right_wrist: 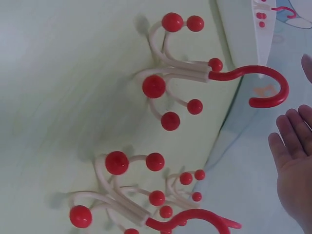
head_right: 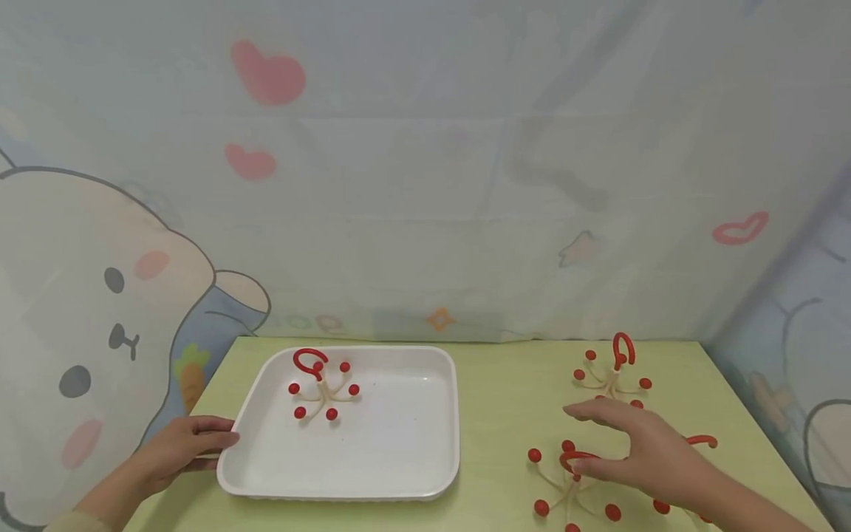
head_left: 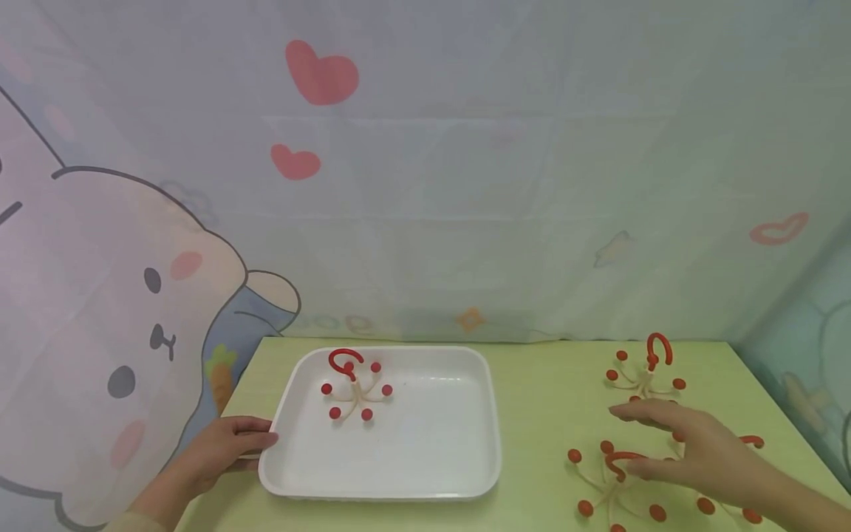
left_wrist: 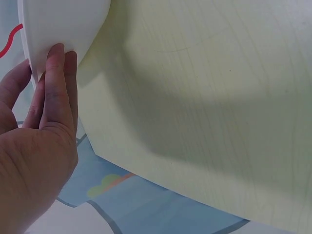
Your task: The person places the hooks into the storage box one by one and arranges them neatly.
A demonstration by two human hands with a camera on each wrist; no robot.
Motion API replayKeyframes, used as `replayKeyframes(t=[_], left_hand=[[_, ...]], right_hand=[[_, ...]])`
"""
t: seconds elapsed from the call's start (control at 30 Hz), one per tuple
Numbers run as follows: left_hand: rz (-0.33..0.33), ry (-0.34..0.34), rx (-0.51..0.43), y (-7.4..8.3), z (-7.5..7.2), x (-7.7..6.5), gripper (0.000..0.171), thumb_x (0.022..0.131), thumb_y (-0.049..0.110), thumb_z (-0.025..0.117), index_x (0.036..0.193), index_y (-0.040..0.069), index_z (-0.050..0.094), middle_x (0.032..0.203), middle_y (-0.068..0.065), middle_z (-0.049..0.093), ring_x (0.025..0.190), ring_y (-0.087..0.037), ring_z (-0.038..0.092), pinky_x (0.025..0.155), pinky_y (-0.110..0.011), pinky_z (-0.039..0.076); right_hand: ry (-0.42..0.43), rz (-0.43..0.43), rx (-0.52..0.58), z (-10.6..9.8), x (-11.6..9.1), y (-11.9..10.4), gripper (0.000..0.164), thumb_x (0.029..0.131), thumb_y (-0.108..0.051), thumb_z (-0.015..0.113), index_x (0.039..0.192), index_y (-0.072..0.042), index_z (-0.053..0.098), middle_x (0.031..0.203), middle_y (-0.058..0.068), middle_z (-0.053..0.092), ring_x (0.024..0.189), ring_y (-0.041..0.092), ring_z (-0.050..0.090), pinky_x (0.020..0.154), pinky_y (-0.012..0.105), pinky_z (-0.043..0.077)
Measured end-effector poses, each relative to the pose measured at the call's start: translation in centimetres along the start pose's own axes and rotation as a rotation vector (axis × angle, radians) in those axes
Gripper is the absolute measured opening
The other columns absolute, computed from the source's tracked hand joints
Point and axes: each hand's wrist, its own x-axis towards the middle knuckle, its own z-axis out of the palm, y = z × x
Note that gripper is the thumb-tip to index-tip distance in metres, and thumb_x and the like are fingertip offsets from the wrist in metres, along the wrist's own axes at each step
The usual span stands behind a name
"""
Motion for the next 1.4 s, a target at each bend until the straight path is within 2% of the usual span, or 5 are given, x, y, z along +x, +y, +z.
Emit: replayKeyframes(t=[0.5,0.8,1.03,1.2,1.4], left_hand=[[-0.007,0.013,0.005,0.0,0.0,0.0,0.047,0.1,0.01,0.074,0.131,-0.022,0.059,0.112,-0.013,0.076,0.097,-0.025,0.077,0.084,-0.04,0.068],[0.001,0.004,-0.004,-0.1,0.0,0.0,0.046,0.1,0.01,0.074,0.131,-0.022,0.059,0.111,-0.012,0.076,0.096,-0.024,0.077,0.085,-0.039,0.068],[0.004,0.004,-0.009,-0.1,-0.1,0.0,0.046,0.101,0.01,0.074,0.131,-0.022,0.059,0.112,-0.012,0.076,0.096,-0.024,0.077,0.084,-0.039,0.068],[0.006,-0.001,-0.004,-0.1,-0.1,-0.2,0.047,0.101,0.011,0.074,0.131,-0.021,0.059,0.113,-0.013,0.075,0.098,-0.024,0.077,0.085,-0.039,0.068],[-0.004,0.024,0.006,0.0,0.1,-0.1,0.046,0.099,0.011,0.076,0.13,-0.02,0.061,0.114,-0.015,0.075,0.098,-0.024,0.076,0.085,-0.039,0.068]], right_hand=[[0.06,0.076,0.008,1.6,-1.1,0.5,0.043,0.082,-0.032,0.094,0.12,-0.034,0.074,0.114,-0.019,0.072,0.102,-0.003,0.065,0.079,0.022,0.061],[0.17,-0.026,0.045,2.4,-1.8,1.1,0.04,0.078,-0.01,0.095,0.107,-0.032,0.076,0.1,-0.017,0.074,0.092,-0.001,0.067,0.077,0.005,0.051],[0.19,-0.031,0.062,2.8,-1.9,1.1,0.04,0.08,-0.007,0.093,0.103,-0.035,0.076,0.095,-0.019,0.073,0.087,-0.001,0.068,0.075,0.006,0.051],[0.187,-0.017,0.062,2.9,-1.9,1.0,0.037,0.083,-0.007,0.091,0.101,-0.035,0.076,0.092,-0.019,0.073,0.085,-0.001,0.067,0.075,0.006,0.05],[0.157,0.007,0.05,2.6,-1.6,0.8,0.023,0.087,-0.021,0.09,0.101,-0.034,0.077,0.088,-0.01,0.075,0.081,0.0,0.066,0.073,0.009,0.053]])
